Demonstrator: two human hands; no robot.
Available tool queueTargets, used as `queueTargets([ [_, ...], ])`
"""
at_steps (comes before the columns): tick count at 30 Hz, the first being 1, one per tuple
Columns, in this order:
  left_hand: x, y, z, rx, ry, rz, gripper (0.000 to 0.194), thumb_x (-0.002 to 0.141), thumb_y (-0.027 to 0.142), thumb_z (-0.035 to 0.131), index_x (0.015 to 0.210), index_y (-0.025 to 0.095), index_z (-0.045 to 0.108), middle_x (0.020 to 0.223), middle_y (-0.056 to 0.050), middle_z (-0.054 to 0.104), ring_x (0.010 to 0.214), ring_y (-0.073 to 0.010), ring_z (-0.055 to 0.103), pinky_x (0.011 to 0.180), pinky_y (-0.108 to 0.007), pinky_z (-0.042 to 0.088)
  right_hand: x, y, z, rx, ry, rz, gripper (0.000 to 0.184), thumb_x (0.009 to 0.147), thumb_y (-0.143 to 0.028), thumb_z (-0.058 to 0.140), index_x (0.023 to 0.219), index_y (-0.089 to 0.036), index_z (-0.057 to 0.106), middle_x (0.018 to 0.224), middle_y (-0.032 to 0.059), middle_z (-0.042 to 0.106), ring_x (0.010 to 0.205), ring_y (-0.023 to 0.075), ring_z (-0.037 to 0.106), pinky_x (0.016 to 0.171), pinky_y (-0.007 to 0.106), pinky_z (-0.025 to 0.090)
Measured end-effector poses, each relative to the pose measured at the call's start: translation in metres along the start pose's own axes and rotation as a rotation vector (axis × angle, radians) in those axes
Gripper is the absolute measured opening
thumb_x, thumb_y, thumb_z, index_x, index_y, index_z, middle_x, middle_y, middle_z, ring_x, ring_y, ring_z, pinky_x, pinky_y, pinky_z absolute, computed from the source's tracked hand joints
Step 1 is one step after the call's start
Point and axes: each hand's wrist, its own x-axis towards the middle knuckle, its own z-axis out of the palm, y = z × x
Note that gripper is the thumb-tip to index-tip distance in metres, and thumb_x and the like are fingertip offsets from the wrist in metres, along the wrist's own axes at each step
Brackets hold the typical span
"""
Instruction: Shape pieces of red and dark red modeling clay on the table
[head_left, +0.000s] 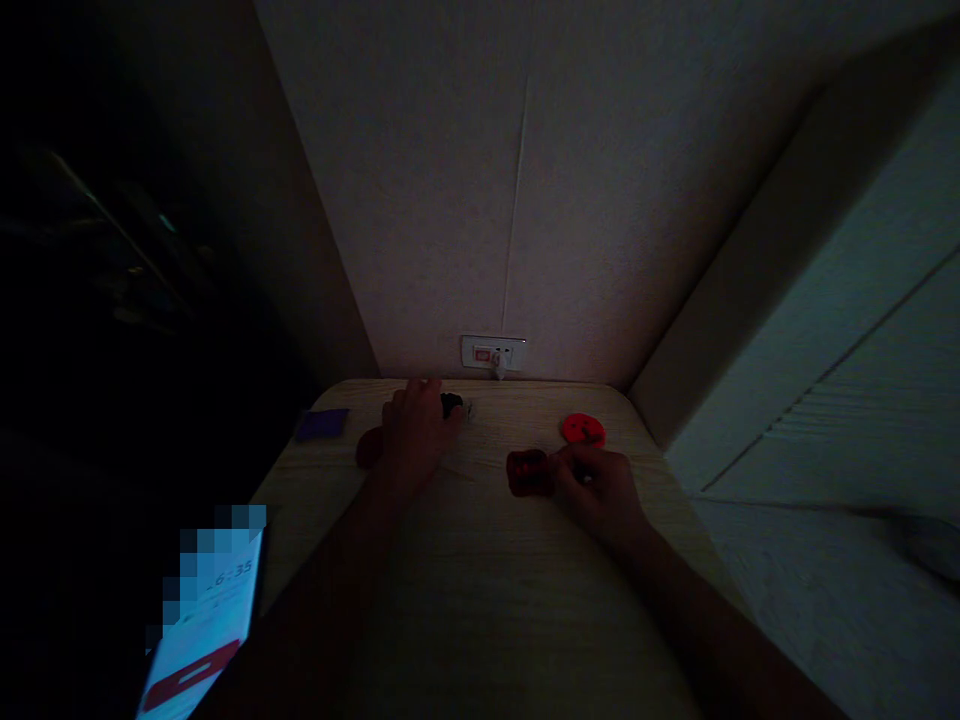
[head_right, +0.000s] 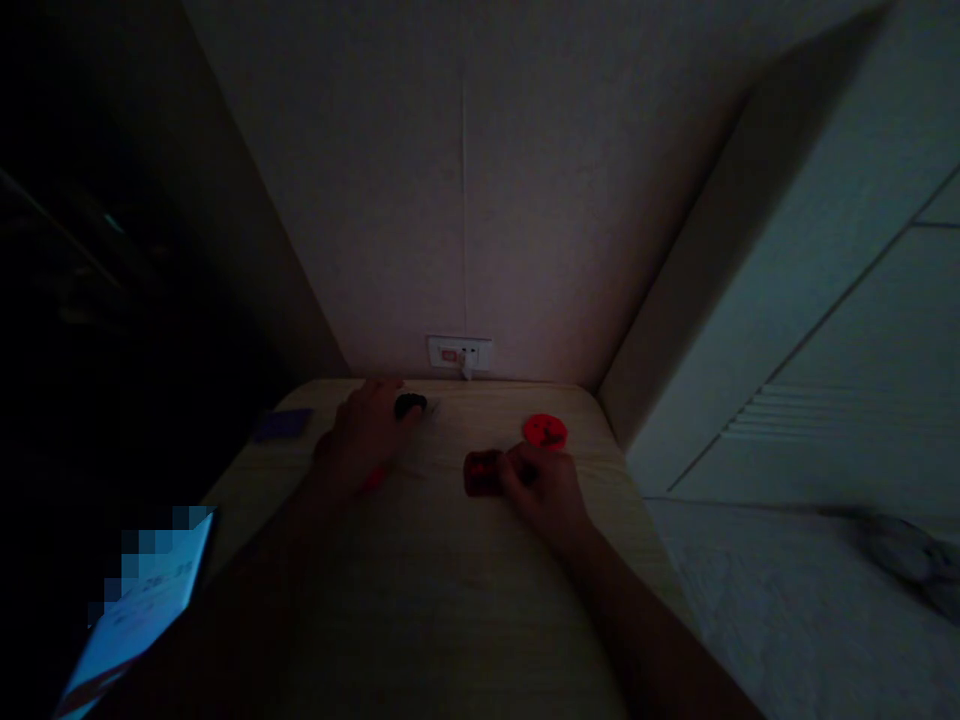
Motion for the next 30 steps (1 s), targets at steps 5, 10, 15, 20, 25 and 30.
queueTargets([
  [5,0.015,-0.004,0.012,0.119,-0.143,0.027,0.037,0.091,0.040,0.059,0.118,0.015,0.068,0.120,-0.020,0.068,0.112,-0.0379,0.064,0.095,-0.049,0.049,0.001,-0.002,0.000,0.005,-0.014,-0.036,0.029,0.091,-0.033,0.058,0.069,-0.016,0.067,0.054,-0.0010,0.057,0.048,0.0120,0.052,0.048,0.023,0.039],
  [10,0.018,-0.007,0.005,0.081,-0.093,0.041,0.040,0.094,0.038,0.054,0.123,0.013,0.065,0.124,-0.021,0.065,0.114,-0.0335,0.064,0.096,-0.042,0.050,0.002,-0.003,0.000,0.021,-0.020,-0.023,0.032,0.092,-0.035,0.058,0.068,-0.016,0.067,0.054,-0.0009,0.057,0.049,0.0123,0.053,0.049,0.023,0.039],
  [15,0.016,-0.003,-0.013,-0.303,0.140,0.020,0.039,0.097,0.036,0.042,0.123,0.018,0.064,0.118,-0.016,0.066,0.112,-0.0304,0.063,0.101,-0.043,0.047,0.004,-0.002,0.000,0.057,0.005,0.031,0.030,0.090,-0.035,0.059,0.070,-0.016,0.069,0.053,-0.0008,0.057,0.048,0.0129,0.051,0.049,0.024,0.038],
  [20,-0.019,0.020,-0.006,-1.112,0.064,-0.104,0.041,0.094,0.052,0.044,0.098,0.017,0.064,0.092,-0.010,0.068,0.078,-0.0221,0.063,0.071,-0.034,0.052,0.006,0.001,-0.003,0.192,0.081,0.114,0.037,0.095,-0.042,0.056,0.071,-0.017,0.069,0.060,0.0016,0.062,0.055,0.0145,0.055,0.052,0.025,0.041],
  [25,-0.073,0.046,0.025,-1.495,-0.398,0.013,0.049,0.081,0.062,0.068,0.096,0.015,0.063,0.075,-0.003,0.064,0.055,-0.0113,0.052,0.050,-0.024,0.041,0.003,-0.002,-0.009,0.373,0.087,0.139,0.041,0.100,-0.050,0.052,0.088,-0.017,0.074,0.068,0.0020,0.063,0.055,0.0142,0.051,0.050,0.026,0.040],
  [30,-0.095,0.048,0.031,-1.605,-0.459,-0.007,0.036,0.074,0.033,0.075,0.104,0.017,0.064,0.095,-0.006,0.068,0.071,-0.0142,0.060,0.057,-0.024,0.049,-0.004,-0.024,-0.012,0.315,-0.011,-0.037,0.034,0.098,-0.046,0.057,0.103,-0.020,0.078,0.072,0.0040,0.069,0.063,0.0177,0.062,0.058,0.029,0.050],
])
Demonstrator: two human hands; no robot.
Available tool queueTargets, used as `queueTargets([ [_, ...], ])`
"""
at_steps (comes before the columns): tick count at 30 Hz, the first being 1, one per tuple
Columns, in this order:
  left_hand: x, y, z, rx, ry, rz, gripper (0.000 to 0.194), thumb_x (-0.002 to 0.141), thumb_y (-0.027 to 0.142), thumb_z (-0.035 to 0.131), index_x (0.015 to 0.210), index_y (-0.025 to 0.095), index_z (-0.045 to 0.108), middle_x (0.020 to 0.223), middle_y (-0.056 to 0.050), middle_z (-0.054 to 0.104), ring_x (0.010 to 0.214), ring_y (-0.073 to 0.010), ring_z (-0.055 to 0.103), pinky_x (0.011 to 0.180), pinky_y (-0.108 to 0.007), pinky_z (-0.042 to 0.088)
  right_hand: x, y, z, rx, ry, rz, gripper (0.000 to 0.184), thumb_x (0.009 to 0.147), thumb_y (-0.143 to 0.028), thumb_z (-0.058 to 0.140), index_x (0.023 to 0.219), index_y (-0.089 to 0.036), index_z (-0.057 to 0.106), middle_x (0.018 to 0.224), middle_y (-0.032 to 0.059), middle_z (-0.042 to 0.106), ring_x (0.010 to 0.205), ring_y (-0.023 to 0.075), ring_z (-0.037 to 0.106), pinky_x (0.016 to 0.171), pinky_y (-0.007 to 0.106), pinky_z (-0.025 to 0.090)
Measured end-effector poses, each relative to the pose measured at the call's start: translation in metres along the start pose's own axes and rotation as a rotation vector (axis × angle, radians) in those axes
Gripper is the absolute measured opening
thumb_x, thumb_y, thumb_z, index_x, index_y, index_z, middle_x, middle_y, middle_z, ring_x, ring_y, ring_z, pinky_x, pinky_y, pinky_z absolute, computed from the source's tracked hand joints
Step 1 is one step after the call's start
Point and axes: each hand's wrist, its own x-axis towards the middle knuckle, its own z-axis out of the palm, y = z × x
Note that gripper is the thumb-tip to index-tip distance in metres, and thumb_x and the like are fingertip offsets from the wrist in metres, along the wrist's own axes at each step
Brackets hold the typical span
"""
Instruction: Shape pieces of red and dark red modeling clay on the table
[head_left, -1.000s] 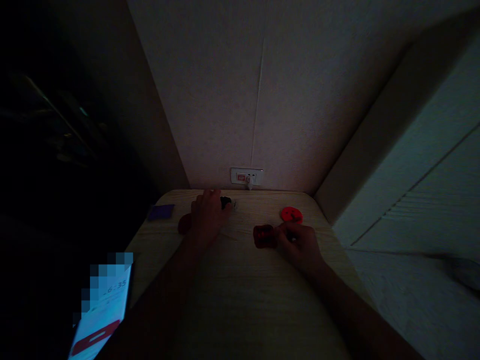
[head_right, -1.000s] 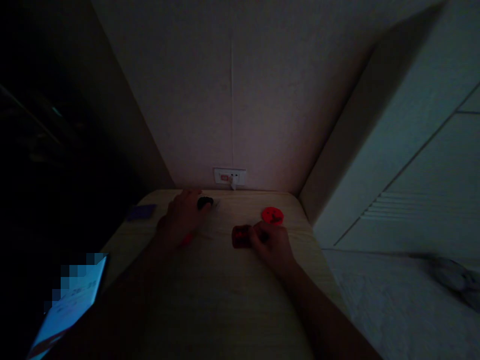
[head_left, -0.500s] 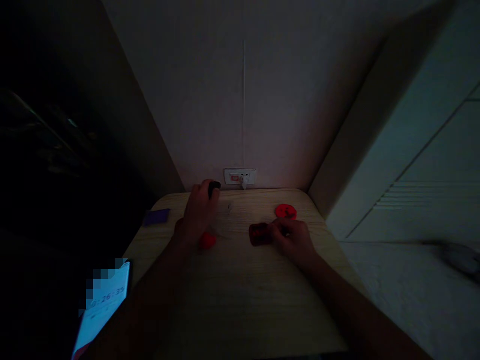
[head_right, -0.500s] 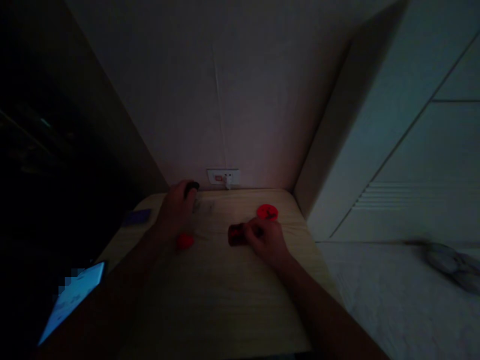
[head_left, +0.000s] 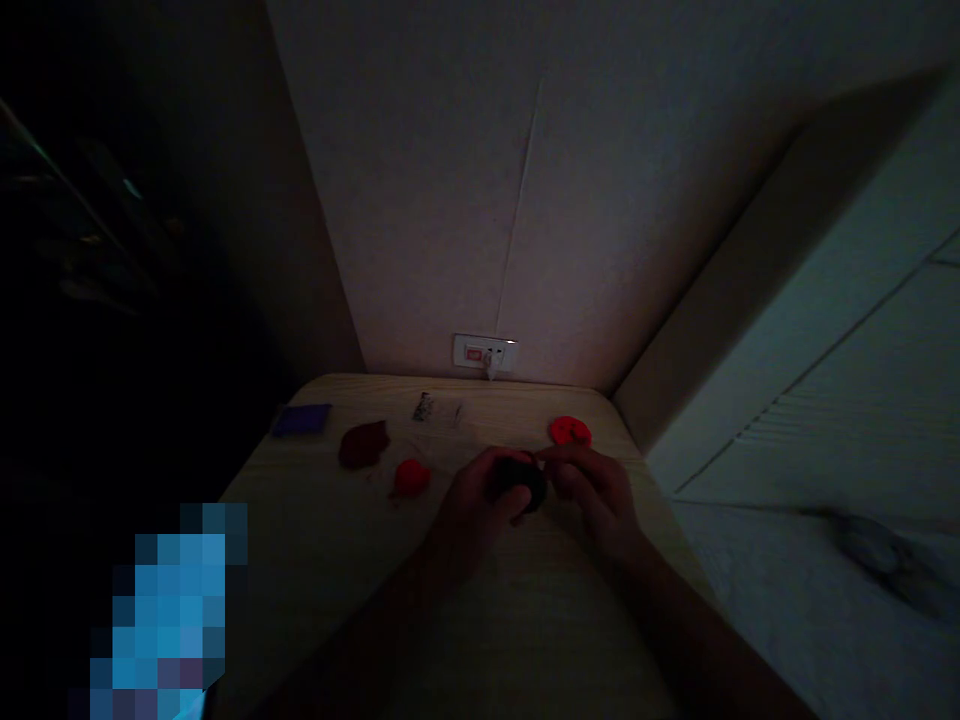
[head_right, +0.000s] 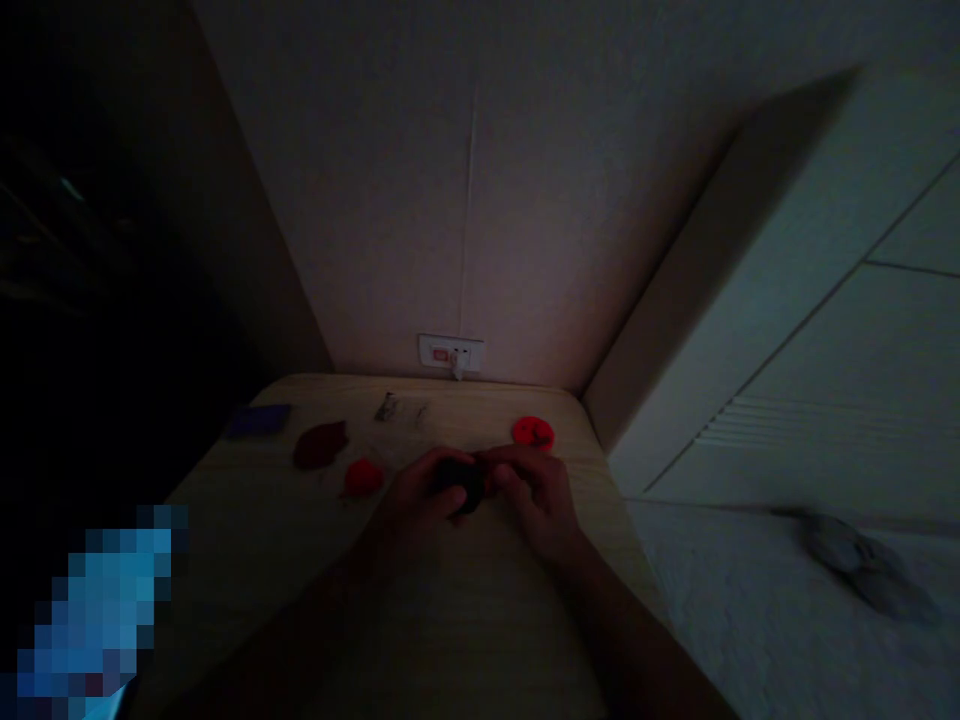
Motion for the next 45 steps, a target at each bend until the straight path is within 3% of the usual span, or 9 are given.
queueTargets([
  [5,0.002,0.001,-0.007,-0.019,0.066,0.048,0.027,0.074,0.028,0.067,0.098,0.018,0.062,0.086,-0.001,0.065,0.064,-0.0134,0.057,0.056,-0.026,0.049,0.001,-0.015,0.011,-0.153,-0.022,-0.151,0.017,0.091,-0.030,0.072,0.104,-0.021,0.079,0.073,0.0041,0.073,0.064,0.0175,0.064,0.062,0.030,0.052],
  [9,0.001,-0.003,-0.010,0.119,0.061,0.142,0.025,0.079,0.025,0.063,0.103,0.019,0.063,0.092,-0.002,0.069,0.072,-0.0160,0.061,0.064,-0.029,0.051,0.000,-0.013,0.013,-0.138,-0.003,-0.161,0.015,0.089,-0.028,0.075,0.102,-0.022,0.079,0.072,0.0035,0.072,0.066,0.0181,0.064,0.064,0.032,0.054],
  [15,-0.007,-0.003,-0.011,0.395,0.133,0.285,0.034,0.080,0.022,0.061,0.114,0.022,0.061,0.111,-0.006,0.071,0.106,-0.0242,0.066,0.093,-0.035,0.050,-0.002,-0.013,0.015,0.017,-0.009,0.007,0.013,0.088,-0.032,0.075,0.095,-0.023,0.082,0.082,0.0068,0.076,0.067,0.0168,0.068,0.057,0.026,0.055],
  [21,-0.013,0.003,-0.014,0.406,0.051,0.293,0.036,0.080,0.032,0.053,0.113,0.022,0.061,0.101,-0.005,0.069,0.092,-0.0241,0.065,0.080,-0.034,0.050,-0.002,-0.008,0.021,0.360,-0.107,0.282,0.022,0.075,-0.041,0.086,0.085,-0.022,0.081,0.070,0.0022,0.073,0.044,0.0090,0.054,0.040,0.021,0.045],
  [28,-0.017,0.005,-0.011,0.554,0.066,0.346,0.032,0.078,0.028,0.065,0.109,0.023,0.058,0.097,-0.003,0.069,0.083,-0.0201,0.064,0.075,-0.031,0.049,-0.005,-0.005,0.021,0.381,-0.162,0.349,0.029,0.078,-0.047,0.083,0.080,-0.019,0.078,0.056,-0.0009,0.065,0.044,0.0100,0.055,0.044,0.021,0.048],
  [32,-0.015,0.002,-0.009,0.529,0.061,0.341,0.033,0.078,0.024,0.067,0.110,0.023,0.058,0.101,-0.004,0.070,0.087,-0.0201,0.065,0.078,-0.031,0.051,-0.007,-0.007,0.021,0.354,-0.139,0.284,0.024,0.081,-0.043,0.082,0.085,-0.020,0.078,0.064,0.0013,0.071,0.048,0.0115,0.061,0.046,0.021,0.052],
  [37,-0.010,0.001,-0.009,0.321,0.099,0.205,0.040,0.073,0.029,0.064,0.112,0.024,0.056,0.104,-0.004,0.071,0.097,-0.0249,0.068,0.084,-0.035,0.053,-0.006,-0.015,0.015,0.183,-0.159,0.034,0.020,0.085,-0.027,0.079,0.106,-0.027,0.081,0.106,0.0092,0.080,0.093,0.0224,0.077,0.078,0.032,0.064],
  [40,-0.009,0.001,-0.009,0.266,0.127,0.147,0.042,0.071,0.030,0.062,0.113,0.025,0.057,0.093,-0.002,0.070,0.089,-0.0249,0.068,0.078,-0.037,0.054,-0.004,-0.015,0.012,0.077,-0.189,-0.083,0.025,0.085,-0.025,0.080,0.110,-0.028,0.081,0.104,0.0089,0.081,0.092,0.0234,0.078,0.079,0.035,0.065],
  [45,-0.009,0.001,-0.009,0.269,0.127,0.149,0.040,0.072,0.029,0.061,0.112,0.025,0.058,0.092,-0.002,0.070,0.084,-0.0231,0.067,0.072,-0.033,0.053,-0.004,-0.017,0.013,-0.076,-0.163,-0.125,0.020,0.087,-0.023,0.077,0.106,-0.029,0.082,0.094,0.0061,0.083,0.080,0.0222,0.079,0.071,0.032,0.065],
])
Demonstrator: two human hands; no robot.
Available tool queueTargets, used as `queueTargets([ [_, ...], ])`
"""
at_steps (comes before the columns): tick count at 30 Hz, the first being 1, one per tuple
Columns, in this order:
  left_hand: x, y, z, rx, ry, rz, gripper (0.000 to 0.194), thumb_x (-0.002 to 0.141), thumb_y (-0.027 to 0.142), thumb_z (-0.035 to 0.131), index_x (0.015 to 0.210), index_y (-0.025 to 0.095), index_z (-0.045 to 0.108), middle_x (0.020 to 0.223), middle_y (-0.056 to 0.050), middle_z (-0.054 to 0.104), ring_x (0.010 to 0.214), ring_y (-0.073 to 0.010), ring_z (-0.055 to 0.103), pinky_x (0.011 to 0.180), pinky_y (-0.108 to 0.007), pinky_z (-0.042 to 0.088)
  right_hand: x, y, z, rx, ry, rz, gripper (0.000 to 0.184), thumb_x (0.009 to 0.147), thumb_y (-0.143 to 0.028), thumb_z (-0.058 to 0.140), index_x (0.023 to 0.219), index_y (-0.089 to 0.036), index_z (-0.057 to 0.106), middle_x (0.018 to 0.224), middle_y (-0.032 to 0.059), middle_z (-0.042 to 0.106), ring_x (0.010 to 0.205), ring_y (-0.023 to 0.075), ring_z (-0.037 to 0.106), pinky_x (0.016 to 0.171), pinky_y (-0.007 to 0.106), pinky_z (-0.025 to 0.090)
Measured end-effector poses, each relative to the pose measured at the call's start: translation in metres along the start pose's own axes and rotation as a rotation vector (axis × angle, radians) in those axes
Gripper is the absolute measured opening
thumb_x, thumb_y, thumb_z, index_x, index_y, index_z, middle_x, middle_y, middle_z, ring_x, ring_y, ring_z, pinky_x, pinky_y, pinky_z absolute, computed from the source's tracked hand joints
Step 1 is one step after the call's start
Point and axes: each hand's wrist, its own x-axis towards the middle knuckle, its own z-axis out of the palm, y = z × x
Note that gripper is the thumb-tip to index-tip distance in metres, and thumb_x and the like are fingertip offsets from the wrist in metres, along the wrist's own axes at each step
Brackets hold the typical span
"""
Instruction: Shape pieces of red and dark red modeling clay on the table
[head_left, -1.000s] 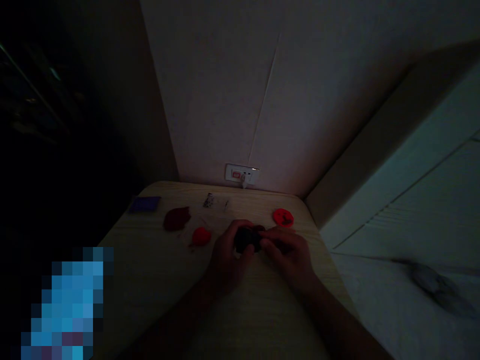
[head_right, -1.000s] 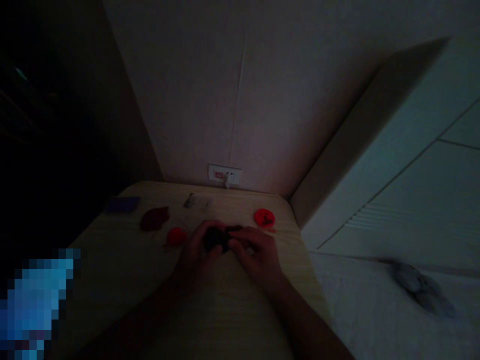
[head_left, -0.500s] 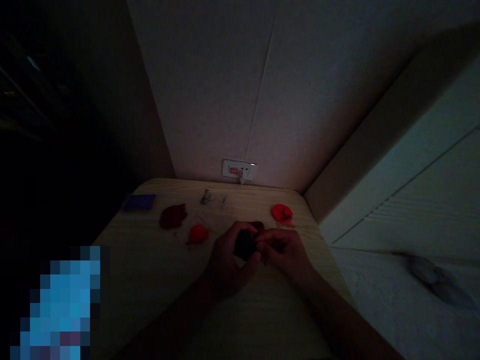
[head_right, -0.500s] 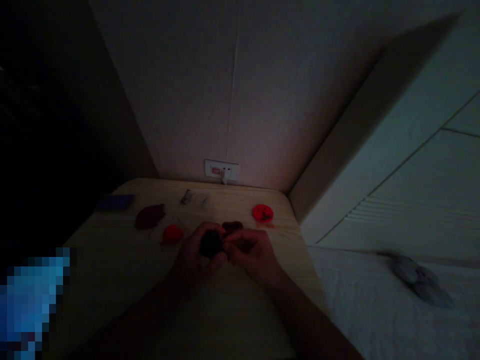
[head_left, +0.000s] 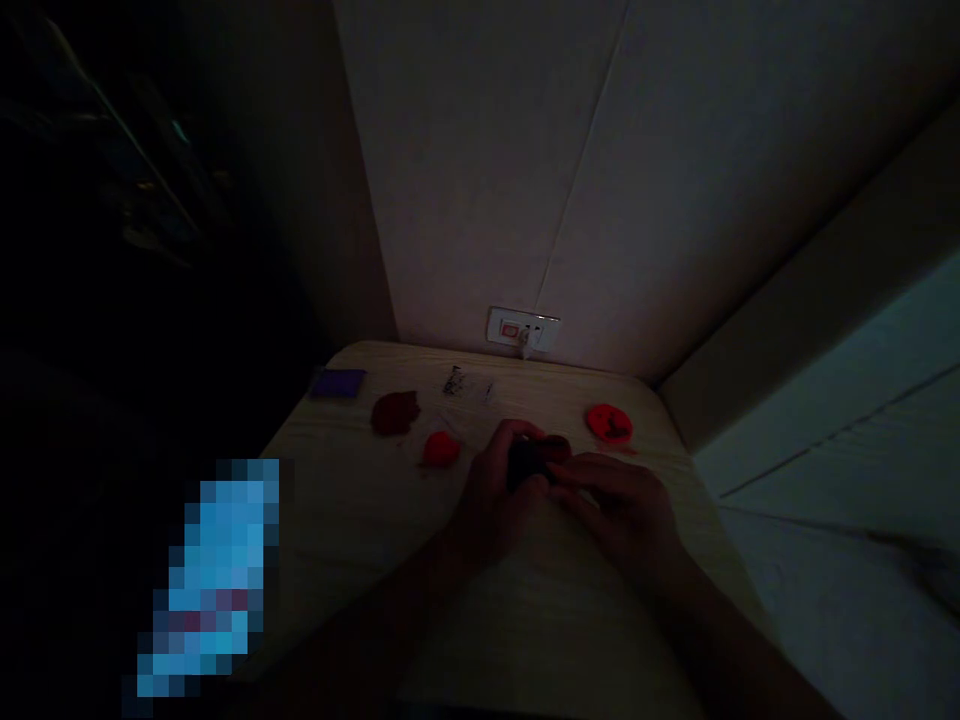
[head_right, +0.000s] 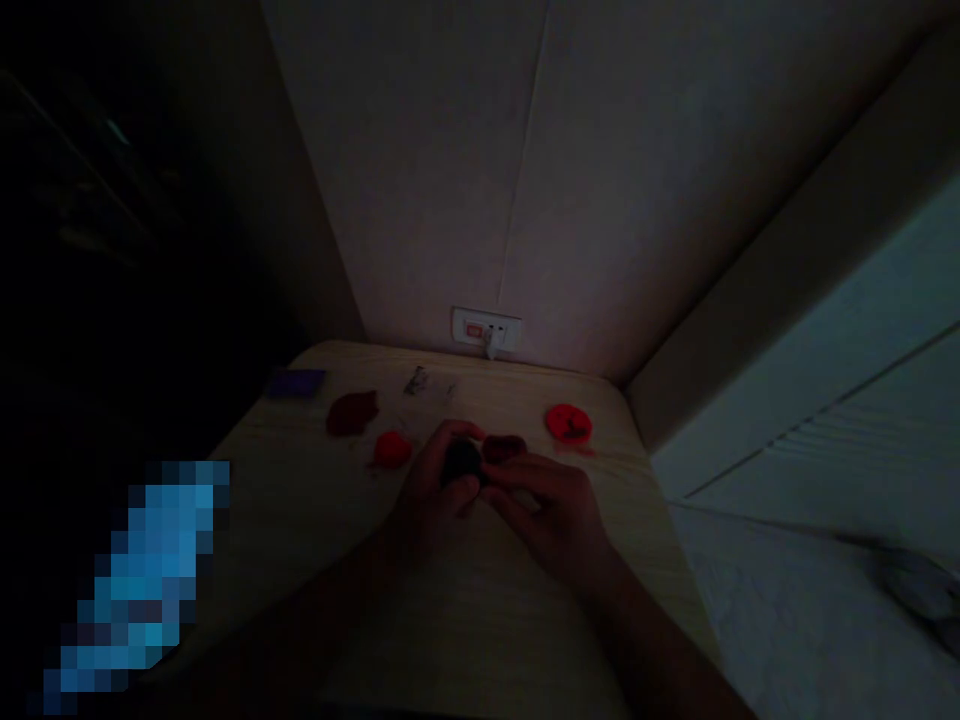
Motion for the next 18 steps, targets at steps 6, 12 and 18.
queueTargets([
  [6,-0.0002,-0.0001,-0.0003,0.063,-0.041,0.043,0.040,0.073,0.028,0.061,0.112,0.023,0.055,0.101,-0.004,0.071,0.090,-0.0226,0.067,0.079,-0.033,0.052,-0.0007,-0.0045,0.0066,-0.102,0.104,-0.055,0.015,0.081,-0.016,0.075,0.093,-0.025,0.081,0.076,0.0029,0.079,0.062,0.0174,0.073,0.056,0.026,0.059],
  [12,0.0006,0.0016,0.0032,0.037,-0.035,0.055,0.036,0.071,0.027,0.061,0.107,0.022,0.056,0.105,-0.005,0.071,0.097,-0.0229,0.066,0.086,-0.033,0.051,-0.0030,-0.0026,0.0106,-0.033,0.176,0.034,0.012,0.080,-0.015,0.073,0.087,-0.023,0.078,0.071,0.0020,0.075,0.059,0.0158,0.069,0.055,0.025,0.057],
  [18,0.0040,-0.0031,-0.0017,0.006,-0.013,0.040,0.026,0.074,0.028,0.062,0.099,0.023,0.062,0.097,-0.004,0.071,0.095,-0.0250,0.067,0.081,-0.036,0.054,-0.0011,0.0003,0.0088,0.048,0.098,0.011,0.016,0.085,-0.016,0.075,0.098,-0.025,0.079,0.089,0.0048,0.080,0.078,0.0187,0.075,0.070,0.029,0.061],
])
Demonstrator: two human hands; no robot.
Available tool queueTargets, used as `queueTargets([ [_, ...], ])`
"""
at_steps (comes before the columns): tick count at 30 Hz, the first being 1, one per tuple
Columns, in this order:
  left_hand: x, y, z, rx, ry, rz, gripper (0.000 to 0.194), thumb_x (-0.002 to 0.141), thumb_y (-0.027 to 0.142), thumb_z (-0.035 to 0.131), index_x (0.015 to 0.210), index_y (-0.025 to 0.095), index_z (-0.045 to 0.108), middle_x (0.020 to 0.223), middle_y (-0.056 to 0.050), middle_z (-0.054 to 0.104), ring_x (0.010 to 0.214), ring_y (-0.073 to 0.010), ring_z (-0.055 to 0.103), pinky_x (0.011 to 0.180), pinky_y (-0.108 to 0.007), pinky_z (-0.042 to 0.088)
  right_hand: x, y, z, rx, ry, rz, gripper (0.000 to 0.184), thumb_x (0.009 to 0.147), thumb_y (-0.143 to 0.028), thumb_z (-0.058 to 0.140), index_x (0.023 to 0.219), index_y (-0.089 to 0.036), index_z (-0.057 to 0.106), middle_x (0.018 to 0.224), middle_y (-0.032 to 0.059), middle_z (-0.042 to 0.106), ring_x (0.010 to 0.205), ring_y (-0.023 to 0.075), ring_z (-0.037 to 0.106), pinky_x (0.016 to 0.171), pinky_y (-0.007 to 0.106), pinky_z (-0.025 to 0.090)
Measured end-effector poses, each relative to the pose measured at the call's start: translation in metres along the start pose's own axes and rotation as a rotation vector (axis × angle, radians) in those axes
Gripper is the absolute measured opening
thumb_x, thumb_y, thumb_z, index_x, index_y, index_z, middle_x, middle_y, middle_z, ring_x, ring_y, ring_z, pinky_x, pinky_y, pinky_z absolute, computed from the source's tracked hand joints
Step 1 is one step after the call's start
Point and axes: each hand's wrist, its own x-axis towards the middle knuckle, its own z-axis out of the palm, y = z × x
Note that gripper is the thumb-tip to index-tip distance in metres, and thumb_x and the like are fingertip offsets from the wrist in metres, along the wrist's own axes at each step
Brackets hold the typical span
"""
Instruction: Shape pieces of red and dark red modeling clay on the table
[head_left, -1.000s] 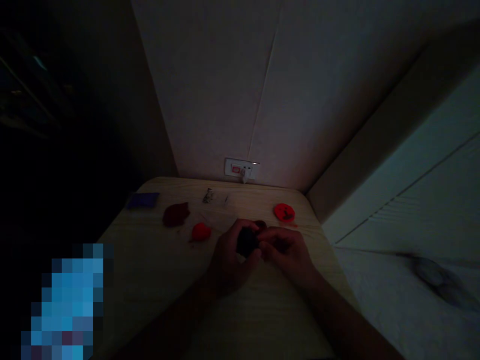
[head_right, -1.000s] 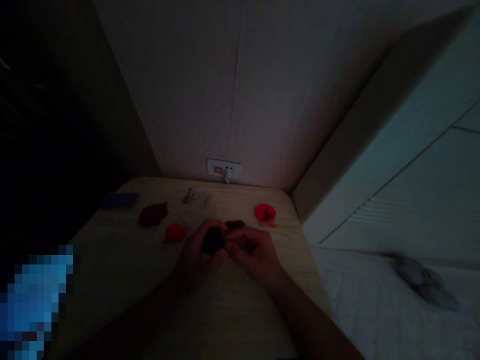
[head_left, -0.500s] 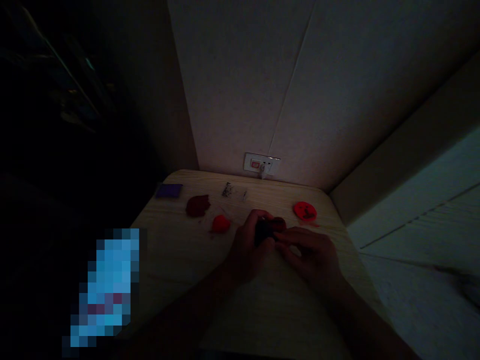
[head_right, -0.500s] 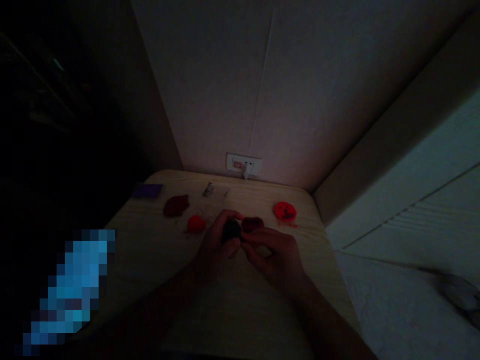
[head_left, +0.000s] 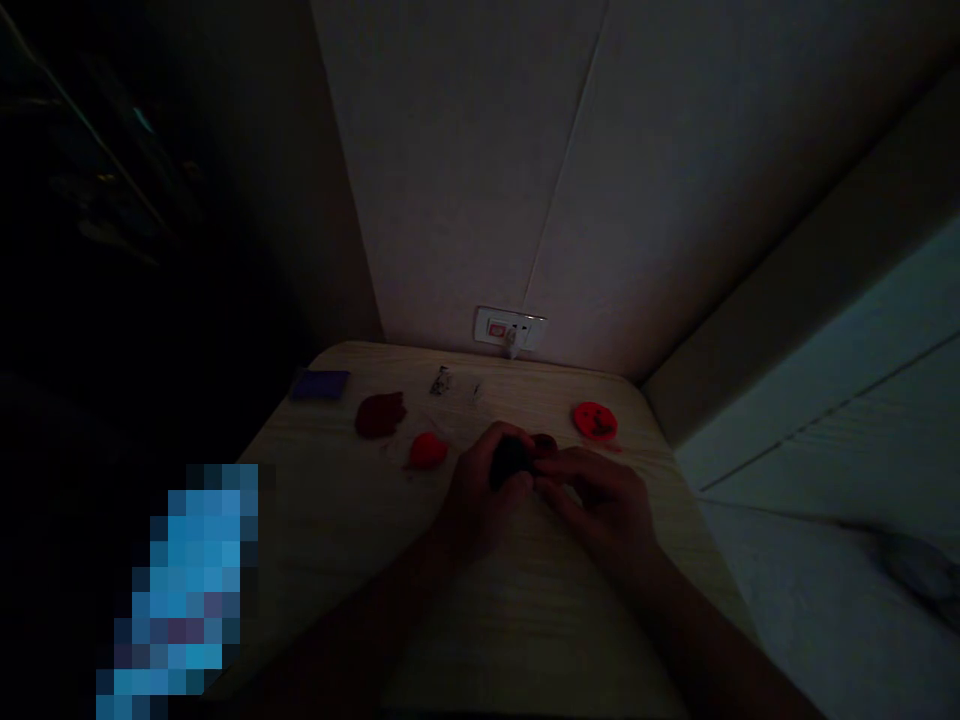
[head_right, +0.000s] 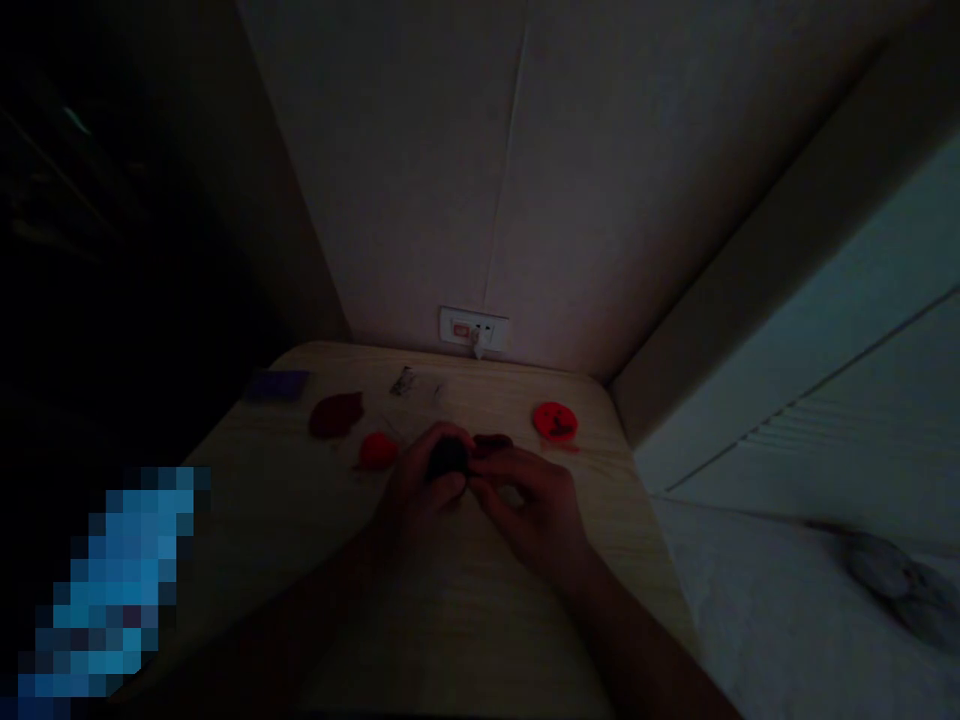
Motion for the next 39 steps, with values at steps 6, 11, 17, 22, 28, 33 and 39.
queueTargets([
  [6,0.0011,-0.0004,0.0021,0.001,-0.024,0.024,0.024,0.072,0.023,0.069,0.095,0.022,0.063,0.092,-0.003,0.070,0.089,-0.0226,0.068,0.077,-0.034,0.055,-0.0004,0.0011,-0.0008,-0.013,0.053,-0.014,0.015,0.080,-0.011,0.074,0.089,-0.023,0.075,0.075,0.0017,0.073,0.065,0.0153,0.068,0.060,0.025,0.055],
  [11,0.0013,-0.0009,0.0044,-0.036,-0.027,-0.001,0.023,0.072,0.023,0.071,0.093,0.021,0.062,0.091,-0.003,0.069,0.085,-0.0210,0.067,0.073,-0.032,0.053,-0.0025,0.0058,0.0007,0.002,0.117,0.021,0.014,0.079,-0.010,0.072,0.086,-0.023,0.071,0.074,0.0005,0.068,0.064,0.0140,0.064,0.060,0.024,0.054],
  [17,0.0020,-0.0045,0.0002,-0.123,-0.037,-0.055,0.027,0.077,0.029,0.068,0.101,0.020,0.061,0.097,-0.004,0.068,0.084,-0.0199,0.063,0.068,-0.029,0.049,0.0008,0.0046,-0.0014,0.068,0.033,-0.016,0.025,0.085,-0.013,0.075,0.106,-0.028,0.079,0.093,0.0050,0.077,0.086,0.0195,0.073,0.075,0.031,0.061],
  [22,0.0005,-0.0072,-0.0015,-0.216,-0.074,-0.077,0.031,0.083,0.033,0.066,0.111,0.022,0.057,0.109,-0.005,0.068,0.091,-0.0211,0.063,0.071,-0.029,0.048,0.0020,0.0007,-0.0031,0.034,0.011,-0.076,0.033,0.086,-0.013,0.078,0.112,-0.032,0.080,0.099,0.0044,0.080,0.087,0.0187,0.074,0.078,0.030,0.061],
  [28,-0.0022,-0.0019,-0.0041,-0.124,-0.101,0.004,0.030,0.086,0.032,0.064,0.113,0.021,0.056,0.110,-0.004,0.067,0.106,-0.0241,0.062,0.091,-0.035,0.046,0.0018,-0.0012,-0.0017,0.069,0.002,-0.053,0.027,0.085,-0.014,0.080,0.107,-0.030,0.081,0.097,0.0047,0.079,0.087,0.0187,0.074,0.076,0.030,0.061],
  [33,-0.0035,-0.0029,-0.0050,-0.055,-0.096,0.033,0.031,0.086,0.034,0.063,0.114,0.022,0.056,0.106,-0.002,0.065,0.099,-0.0222,0.059,0.087,-0.033,0.044,0.0022,-0.0021,0.0006,0.058,-0.005,-0.052,0.015,0.085,-0.014,0.077,0.094,-0.025,0.077,0.088,0.0043,0.077,0.085,0.0188,0.073,0.073,0.029,0.059],
  [39,-0.0028,-0.0091,-0.0029,-0.092,-0.078,0.011,0.031,0.085,0.033,0.064,0.113,0.022,0.056,0.101,-0.002,0.062,0.095,-0.0212,0.057,0.083,-0.032,0.043,0.0019,-0.0011,0.0026,0.018,0.001,-0.086,0.014,0.085,-0.013,0.075,0.093,-0.024,0.074,0.077,0.0015,0.071,0.074,0.0162,0.068,0.068,0.027,0.057],
])
